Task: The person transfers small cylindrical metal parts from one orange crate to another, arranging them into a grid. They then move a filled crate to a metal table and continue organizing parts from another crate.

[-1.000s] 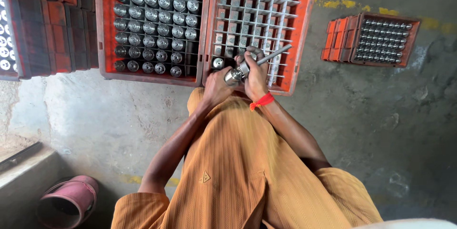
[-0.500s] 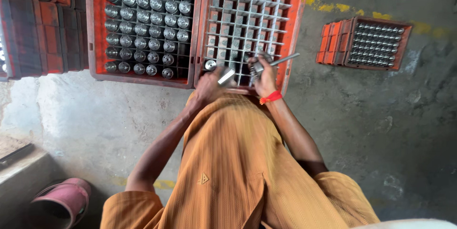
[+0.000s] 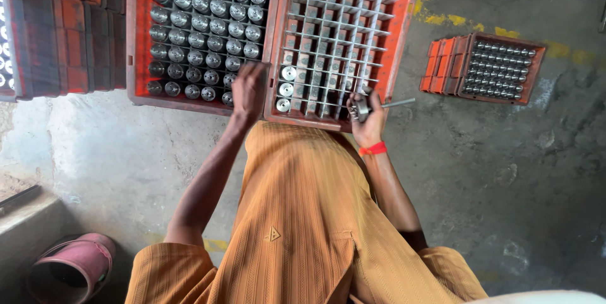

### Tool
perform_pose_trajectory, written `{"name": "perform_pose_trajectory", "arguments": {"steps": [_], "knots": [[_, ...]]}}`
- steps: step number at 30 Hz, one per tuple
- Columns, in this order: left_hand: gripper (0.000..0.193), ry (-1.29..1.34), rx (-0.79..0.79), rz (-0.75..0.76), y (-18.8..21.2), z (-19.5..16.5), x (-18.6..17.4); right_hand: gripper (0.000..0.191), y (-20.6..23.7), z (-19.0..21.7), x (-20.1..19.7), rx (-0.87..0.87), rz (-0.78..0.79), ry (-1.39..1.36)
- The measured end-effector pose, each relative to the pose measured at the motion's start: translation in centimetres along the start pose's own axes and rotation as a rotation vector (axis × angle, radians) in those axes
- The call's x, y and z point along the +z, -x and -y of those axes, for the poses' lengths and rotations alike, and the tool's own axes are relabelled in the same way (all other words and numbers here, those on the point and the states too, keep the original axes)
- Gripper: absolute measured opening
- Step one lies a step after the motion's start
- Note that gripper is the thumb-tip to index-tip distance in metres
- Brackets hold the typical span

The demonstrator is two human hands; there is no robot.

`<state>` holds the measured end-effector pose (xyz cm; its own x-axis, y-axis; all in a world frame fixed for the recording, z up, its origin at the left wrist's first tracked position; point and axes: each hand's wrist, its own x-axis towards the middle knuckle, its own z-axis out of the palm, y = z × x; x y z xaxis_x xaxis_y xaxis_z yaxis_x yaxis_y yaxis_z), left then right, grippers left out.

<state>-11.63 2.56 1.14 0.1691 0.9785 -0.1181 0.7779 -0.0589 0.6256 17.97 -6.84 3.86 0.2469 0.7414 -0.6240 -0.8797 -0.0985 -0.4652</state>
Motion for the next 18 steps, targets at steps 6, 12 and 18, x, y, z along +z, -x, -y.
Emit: {"name": "perform_pose_trajectory", "arguments": {"steps": [6,12,18], "knots": [[0.046,-0.201,0.197,-0.338,-3.6,2.0,-3.1,0.032,0.3,-0.9,1.0,0.248,0.101,0.196],[0.042,0.022,0.353,-0.245,-4.4,2.8,-5.5,0.027,0.6,-4.0,0.6,0.137,0.218,0.429],[0.042,0.89,0.176,-0.146,-1.9,1.2,-6.5,0.018,1.3,-4.3,-0.3,0.147,0.013,0.482]]}}
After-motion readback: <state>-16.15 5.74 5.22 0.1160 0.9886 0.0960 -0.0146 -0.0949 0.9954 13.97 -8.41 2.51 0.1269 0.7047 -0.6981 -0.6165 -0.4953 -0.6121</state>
